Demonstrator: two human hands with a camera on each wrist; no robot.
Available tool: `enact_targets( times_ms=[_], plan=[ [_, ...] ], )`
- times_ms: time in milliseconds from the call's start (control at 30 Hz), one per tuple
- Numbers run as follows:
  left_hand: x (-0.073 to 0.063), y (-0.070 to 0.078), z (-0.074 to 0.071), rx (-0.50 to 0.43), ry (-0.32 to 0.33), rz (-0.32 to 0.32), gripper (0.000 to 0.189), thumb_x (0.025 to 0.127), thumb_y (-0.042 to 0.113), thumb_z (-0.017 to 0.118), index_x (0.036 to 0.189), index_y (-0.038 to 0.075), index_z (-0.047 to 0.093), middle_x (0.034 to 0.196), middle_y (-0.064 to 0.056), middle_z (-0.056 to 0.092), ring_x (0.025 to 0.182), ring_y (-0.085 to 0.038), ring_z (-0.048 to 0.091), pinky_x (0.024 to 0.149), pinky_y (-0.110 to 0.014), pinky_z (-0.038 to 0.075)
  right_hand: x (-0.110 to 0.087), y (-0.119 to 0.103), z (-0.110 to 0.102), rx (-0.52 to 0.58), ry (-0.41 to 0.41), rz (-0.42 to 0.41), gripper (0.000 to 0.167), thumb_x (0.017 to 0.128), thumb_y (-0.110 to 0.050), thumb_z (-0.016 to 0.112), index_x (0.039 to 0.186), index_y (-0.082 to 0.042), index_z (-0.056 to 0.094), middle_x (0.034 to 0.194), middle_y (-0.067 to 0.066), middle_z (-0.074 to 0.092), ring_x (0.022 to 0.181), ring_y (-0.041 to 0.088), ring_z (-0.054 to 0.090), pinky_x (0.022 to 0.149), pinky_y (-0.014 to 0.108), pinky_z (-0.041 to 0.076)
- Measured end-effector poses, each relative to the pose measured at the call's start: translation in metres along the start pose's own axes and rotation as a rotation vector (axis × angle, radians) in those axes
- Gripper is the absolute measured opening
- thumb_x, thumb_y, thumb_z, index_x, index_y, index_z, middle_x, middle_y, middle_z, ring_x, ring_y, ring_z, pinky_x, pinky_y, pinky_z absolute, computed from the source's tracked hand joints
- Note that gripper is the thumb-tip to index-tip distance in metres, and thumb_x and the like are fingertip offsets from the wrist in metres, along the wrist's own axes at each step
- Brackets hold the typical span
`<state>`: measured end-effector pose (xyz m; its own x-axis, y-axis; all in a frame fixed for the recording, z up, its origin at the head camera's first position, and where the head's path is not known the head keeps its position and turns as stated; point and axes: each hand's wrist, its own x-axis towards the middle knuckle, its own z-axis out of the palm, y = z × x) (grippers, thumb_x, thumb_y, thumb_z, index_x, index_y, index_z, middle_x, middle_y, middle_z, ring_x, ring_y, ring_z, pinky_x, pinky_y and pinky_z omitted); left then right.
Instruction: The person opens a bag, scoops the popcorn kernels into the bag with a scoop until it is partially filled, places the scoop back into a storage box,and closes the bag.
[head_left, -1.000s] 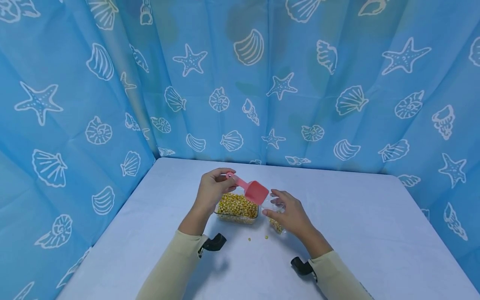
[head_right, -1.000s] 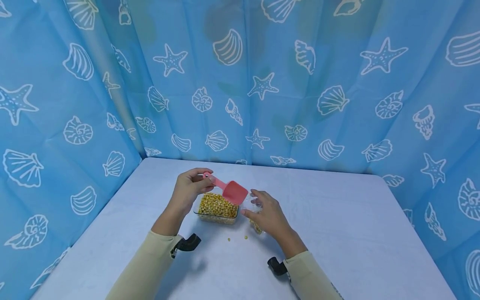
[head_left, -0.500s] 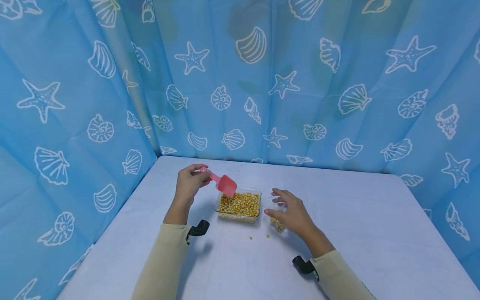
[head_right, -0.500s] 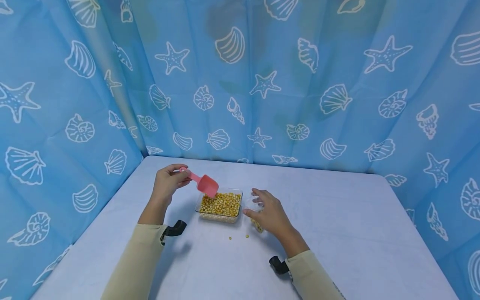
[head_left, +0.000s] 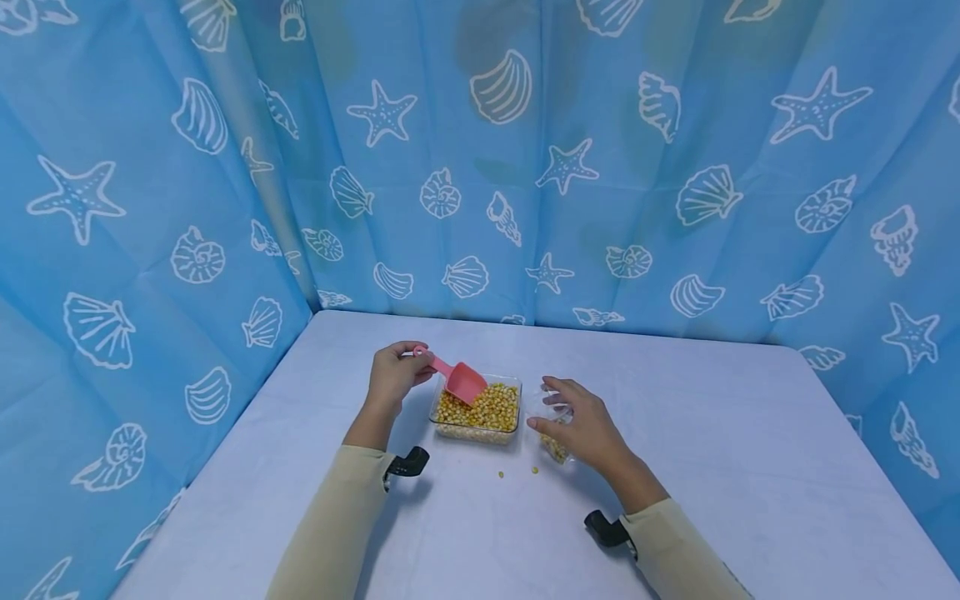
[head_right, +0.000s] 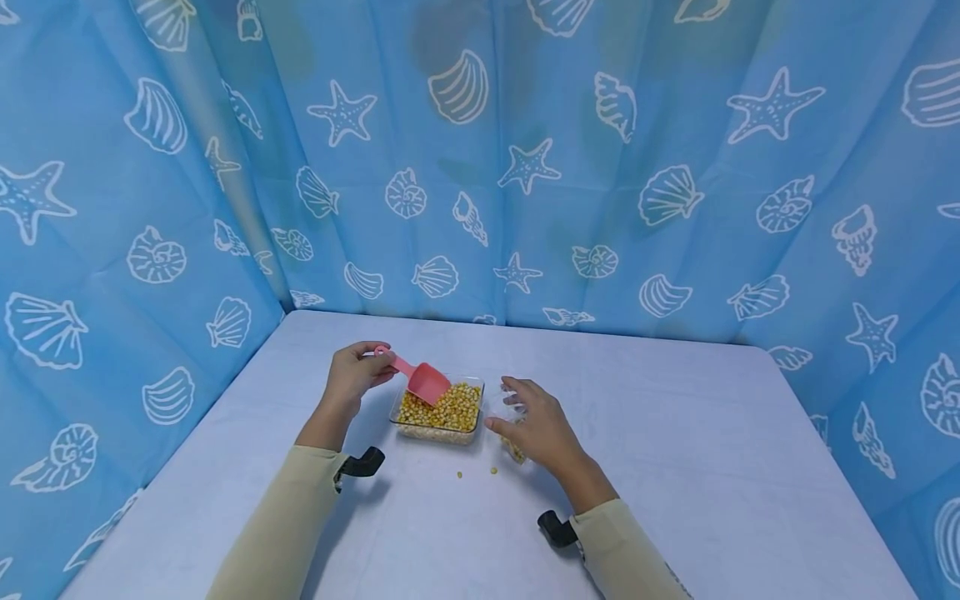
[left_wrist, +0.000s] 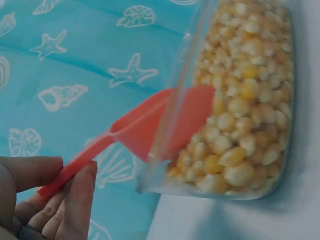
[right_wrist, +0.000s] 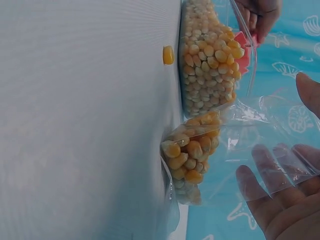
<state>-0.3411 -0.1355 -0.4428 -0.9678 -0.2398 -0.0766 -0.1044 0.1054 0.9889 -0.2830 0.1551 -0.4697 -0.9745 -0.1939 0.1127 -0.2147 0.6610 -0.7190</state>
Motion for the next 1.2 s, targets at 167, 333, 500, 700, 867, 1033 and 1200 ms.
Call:
enact_targets(
  times_ms=[167,333,500,700,867,1033,1200],
  plan=[
    [0.006,-0.009,0.002,-0.023,-0.020,-0.095,0.026,0.093,0.012,0.067,0.117,0.002,0.062,0.098,-0.016,0.068,0.083,-0.019,0.070,0.074,-0.028,0.058,0.001,0.000,0.000,-0.004,-0.015,0.009,0.078,0.081,-0.050,0.076,0.145,-0.020,0.044,0.135,0.002,0.054,0.118,0.025,0.056,0.094,0.050,0.050],
    [0.011,-0.015,0.002,-0.074,-0.067,-0.172,0.026,0.093,0.012,0.067,0.117,0.001,0.062,0.098,-0.016,0.067,0.083,-0.018,0.070,0.077,-0.029,0.058,0.003,0.000,0.001,0.005,-0.011,0.008,0.073,0.083,-0.039,0.078,0.145,-0.020,0.044,0.135,0.002,0.054,0.117,0.025,0.056,0.093,0.049,0.051],
    [0.014,-0.019,0.001,-0.138,-0.094,-0.203,0.025,0.093,0.013,0.066,0.115,0.002,0.062,0.103,-0.015,0.065,0.086,-0.018,0.068,0.078,-0.027,0.057,0.004,0.001,0.002,-0.009,-0.010,0.014,0.073,0.082,-0.038,0.079,0.145,-0.020,0.044,0.135,0.002,0.053,0.118,0.026,0.056,0.094,0.051,0.050],
    [0.016,-0.022,0.000,-0.174,-0.081,-0.221,0.025,0.094,0.011,0.065,0.116,0.001,0.062,0.101,-0.015,0.066,0.082,-0.016,0.068,0.078,-0.026,0.057,0.006,0.003,0.004,-0.004,-0.036,0.038,0.082,0.077,-0.038,0.083,0.146,-0.020,0.043,0.136,0.001,0.053,0.120,0.027,0.054,0.095,0.052,0.049],
    [0.019,-0.028,0.001,-0.230,-0.078,-0.240,0.026,0.094,0.008,0.065,0.117,-0.003,0.062,0.097,-0.013,0.067,0.078,-0.014,0.069,0.075,-0.024,0.057,0.007,0.007,0.006,-0.009,-0.067,0.042,0.087,0.074,-0.034,0.086,0.148,-0.021,0.041,0.137,0.000,0.052,0.121,0.026,0.054,0.096,0.052,0.048],
    [0.020,-0.030,0.000,-0.286,-0.093,-0.272,0.033,0.094,0.007,0.063,0.125,-0.006,0.058,0.101,-0.014,0.067,0.080,-0.014,0.070,0.077,-0.025,0.057,0.006,0.006,0.006,-0.013,-0.049,0.039,0.085,0.075,-0.033,0.085,0.147,-0.021,0.042,0.135,0.001,0.054,0.119,0.025,0.055,0.096,0.051,0.048],
    [0.023,-0.032,-0.001,-0.341,-0.083,-0.337,0.037,0.094,0.005,0.063,0.130,-0.003,0.056,0.107,-0.015,0.066,0.086,-0.016,0.070,0.080,-0.025,0.056,0.003,0.003,0.003,0.001,-0.025,0.048,0.080,0.078,-0.037,0.082,0.146,-0.021,0.043,0.135,0.000,0.054,0.120,0.026,0.054,0.096,0.052,0.048]
  ],
)
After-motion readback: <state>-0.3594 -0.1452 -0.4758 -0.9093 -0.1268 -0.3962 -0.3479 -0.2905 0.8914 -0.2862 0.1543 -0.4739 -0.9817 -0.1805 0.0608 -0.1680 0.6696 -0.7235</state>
